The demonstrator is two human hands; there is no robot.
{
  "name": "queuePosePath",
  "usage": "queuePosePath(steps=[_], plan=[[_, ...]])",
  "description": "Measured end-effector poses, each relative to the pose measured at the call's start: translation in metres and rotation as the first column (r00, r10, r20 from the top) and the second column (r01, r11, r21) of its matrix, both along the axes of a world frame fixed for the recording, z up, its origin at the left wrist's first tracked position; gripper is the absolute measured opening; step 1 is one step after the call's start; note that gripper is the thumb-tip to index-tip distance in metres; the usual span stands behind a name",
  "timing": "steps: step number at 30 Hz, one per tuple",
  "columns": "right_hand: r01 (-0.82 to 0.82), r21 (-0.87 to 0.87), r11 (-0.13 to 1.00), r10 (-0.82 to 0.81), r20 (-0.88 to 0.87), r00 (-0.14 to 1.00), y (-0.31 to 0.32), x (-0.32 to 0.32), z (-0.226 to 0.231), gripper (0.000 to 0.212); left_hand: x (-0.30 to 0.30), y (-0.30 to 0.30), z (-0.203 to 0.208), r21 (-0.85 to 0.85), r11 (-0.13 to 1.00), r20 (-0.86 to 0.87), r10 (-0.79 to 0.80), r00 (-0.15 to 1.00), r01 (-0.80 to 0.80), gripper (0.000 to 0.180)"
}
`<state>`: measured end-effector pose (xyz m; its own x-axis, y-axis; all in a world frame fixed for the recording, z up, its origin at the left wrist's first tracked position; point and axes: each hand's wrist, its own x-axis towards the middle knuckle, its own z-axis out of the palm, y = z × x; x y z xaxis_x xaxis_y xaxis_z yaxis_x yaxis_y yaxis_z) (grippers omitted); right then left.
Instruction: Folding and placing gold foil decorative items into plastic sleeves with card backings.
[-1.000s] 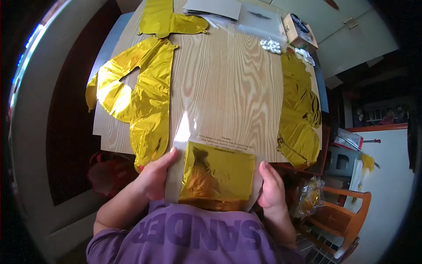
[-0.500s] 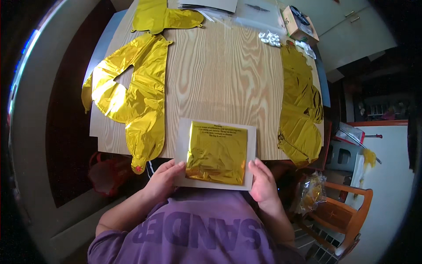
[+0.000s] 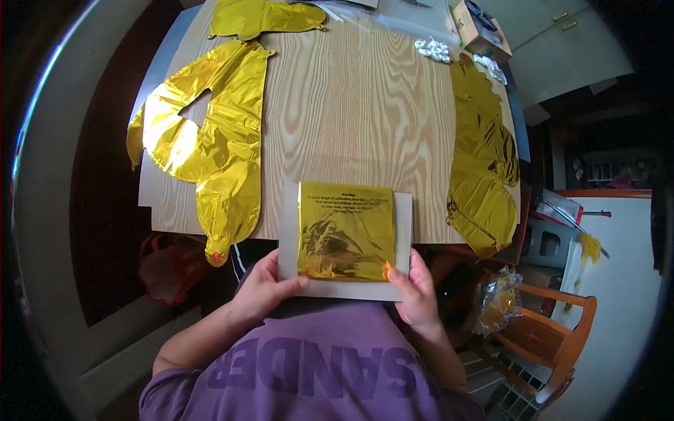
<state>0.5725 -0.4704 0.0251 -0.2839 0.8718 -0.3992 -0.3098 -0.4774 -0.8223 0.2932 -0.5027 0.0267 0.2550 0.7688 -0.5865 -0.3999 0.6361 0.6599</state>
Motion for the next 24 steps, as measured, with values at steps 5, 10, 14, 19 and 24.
queuePosePath(steps=[5,10,14,19,24], plan=[[-0.102,0.061,0.993,0.105,-0.046,0.993,-0.004,0.006,0.005,0.062,-0.007,-0.002,0.007,0.067,0.991,0.078,-0.121,0.990,0.116,0.084],[-0.183,-0.013,0.983,0.183,0.075,0.980,-0.029,0.018,0.006,0.057,-0.013,-0.018,0.013,0.108,0.984,0.067,-0.152,0.986,0.144,0.073],[-0.187,-0.059,0.981,0.194,0.157,0.968,-0.055,0.028,-0.006,0.021,-0.019,-0.029,0.014,0.040,0.990,0.017,-0.136,0.991,0.135,0.047],[-0.032,-0.152,0.988,0.065,0.218,0.974,-0.053,0.021,-0.014,0.024,-0.027,-0.031,-0.006,-0.060,0.962,-0.071,-0.271,0.960,0.267,0.030],[-0.141,-0.135,0.981,0.151,0.073,0.986,-0.037,0.016,-0.004,0.023,-0.012,-0.020,0.001,0.084,0.993,-0.168,-0.067,0.984,0.082,0.022]])
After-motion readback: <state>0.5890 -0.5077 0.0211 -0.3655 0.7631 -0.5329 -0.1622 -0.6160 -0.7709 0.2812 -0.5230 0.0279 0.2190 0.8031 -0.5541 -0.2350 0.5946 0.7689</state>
